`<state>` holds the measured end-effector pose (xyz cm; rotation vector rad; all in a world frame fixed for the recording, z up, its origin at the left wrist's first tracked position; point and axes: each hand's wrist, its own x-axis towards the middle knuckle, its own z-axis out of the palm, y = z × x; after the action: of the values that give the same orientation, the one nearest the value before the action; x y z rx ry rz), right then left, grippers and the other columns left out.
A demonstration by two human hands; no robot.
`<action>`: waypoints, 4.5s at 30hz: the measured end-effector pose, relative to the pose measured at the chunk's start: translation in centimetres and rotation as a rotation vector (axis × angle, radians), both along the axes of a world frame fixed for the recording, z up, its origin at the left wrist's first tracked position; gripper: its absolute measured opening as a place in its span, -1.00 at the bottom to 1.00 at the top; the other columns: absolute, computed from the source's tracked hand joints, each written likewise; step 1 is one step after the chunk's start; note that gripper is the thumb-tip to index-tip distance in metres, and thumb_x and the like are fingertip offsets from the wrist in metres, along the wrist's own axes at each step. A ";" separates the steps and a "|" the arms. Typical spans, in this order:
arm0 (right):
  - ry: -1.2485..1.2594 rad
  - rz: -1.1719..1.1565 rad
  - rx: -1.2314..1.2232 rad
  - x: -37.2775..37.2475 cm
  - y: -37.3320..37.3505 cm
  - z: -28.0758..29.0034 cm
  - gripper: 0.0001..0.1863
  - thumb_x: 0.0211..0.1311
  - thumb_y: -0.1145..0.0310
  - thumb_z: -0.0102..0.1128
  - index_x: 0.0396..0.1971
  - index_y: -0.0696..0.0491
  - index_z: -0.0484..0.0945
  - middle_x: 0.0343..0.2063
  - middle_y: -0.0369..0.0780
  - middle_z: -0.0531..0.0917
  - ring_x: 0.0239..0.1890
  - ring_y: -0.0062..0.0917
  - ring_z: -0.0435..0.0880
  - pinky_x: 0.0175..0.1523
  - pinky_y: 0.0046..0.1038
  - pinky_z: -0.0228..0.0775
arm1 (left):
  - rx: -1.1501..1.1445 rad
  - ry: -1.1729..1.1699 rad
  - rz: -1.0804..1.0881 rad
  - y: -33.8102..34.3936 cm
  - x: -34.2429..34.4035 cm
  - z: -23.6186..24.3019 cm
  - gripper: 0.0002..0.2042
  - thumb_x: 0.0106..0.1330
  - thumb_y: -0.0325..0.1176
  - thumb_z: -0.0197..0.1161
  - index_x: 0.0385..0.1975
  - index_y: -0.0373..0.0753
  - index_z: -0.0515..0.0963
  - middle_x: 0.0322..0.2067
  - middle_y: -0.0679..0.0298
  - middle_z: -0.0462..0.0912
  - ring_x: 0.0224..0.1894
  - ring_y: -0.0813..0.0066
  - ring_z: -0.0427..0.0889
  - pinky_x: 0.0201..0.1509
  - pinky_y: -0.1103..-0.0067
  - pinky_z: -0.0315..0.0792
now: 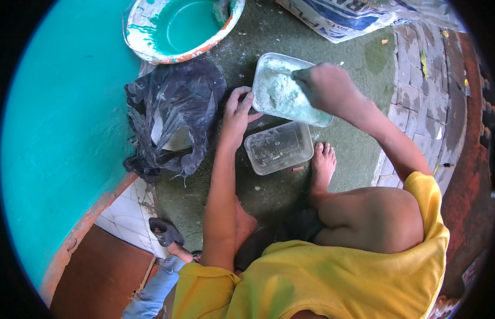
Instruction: The person mixes a white powder with a green liquid in a plastic container using a trowel. They repeatedly scoop the powder from a bag and stir it into the liquid until a consistent paste is formed.
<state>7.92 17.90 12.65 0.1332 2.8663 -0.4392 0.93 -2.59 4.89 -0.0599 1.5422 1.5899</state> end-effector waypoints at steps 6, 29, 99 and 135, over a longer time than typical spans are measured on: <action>-0.041 0.347 0.112 -0.5 -3.1 2.1 -0.94 -0.15 0.51 0.19 -0.60 0.13 0.61 -0.56 -0.13 0.64 -0.48 -0.34 0.68 -0.41 -0.42 0.51 | 0.004 -0.006 -0.001 -0.2 -0.1 -0.3 -0.73 0.37 -0.27 -0.01 -0.05 -0.29 0.39 -0.12 0.21 0.44 -0.06 0.43 0.49 -0.03 0.39 0.53; -0.049 0.207 0.039 -3.9 -2.3 3.0 -0.90 -0.02 0.51 0.09 -0.59 0.19 0.58 -0.60 -0.03 0.61 -0.49 -0.24 0.66 -0.34 -0.35 0.52 | -0.001 -0.014 -0.020 -0.1 -0.2 -0.3 -0.73 0.36 -0.27 0.01 -0.06 -0.30 0.39 -0.12 0.21 0.46 -0.05 0.44 0.49 -0.04 0.41 0.53; -0.632 0.233 -0.066 -4.8 3.3 0.5 -0.72 -0.06 0.49 0.23 -0.26 0.12 0.49 -0.29 -0.09 0.56 -0.15 -0.24 0.55 -0.06 -0.27 0.39 | -0.051 0.107 0.022 0.3 0.2 0.3 -0.74 0.37 -0.32 -0.01 -0.06 -0.33 0.38 -0.12 0.18 0.45 -0.09 0.42 0.50 -0.11 0.43 0.55; -0.079 0.450 0.196 2.0 4.3 3.3 -0.93 0.04 0.47 0.13 -0.53 0.12 0.58 -0.58 -0.15 0.63 -0.45 -0.33 0.67 -0.39 -0.38 0.50 | -0.087 0.119 0.017 0.7 0.6 0.5 -0.69 0.38 -0.28 -0.02 -0.01 -0.35 0.35 -0.09 0.14 0.43 -0.08 0.38 0.50 -0.11 0.41 0.56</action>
<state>9.88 22.19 15.99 -0.4423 2.7374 -0.0631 1.48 -1.86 5.36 -0.0270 1.7074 1.5629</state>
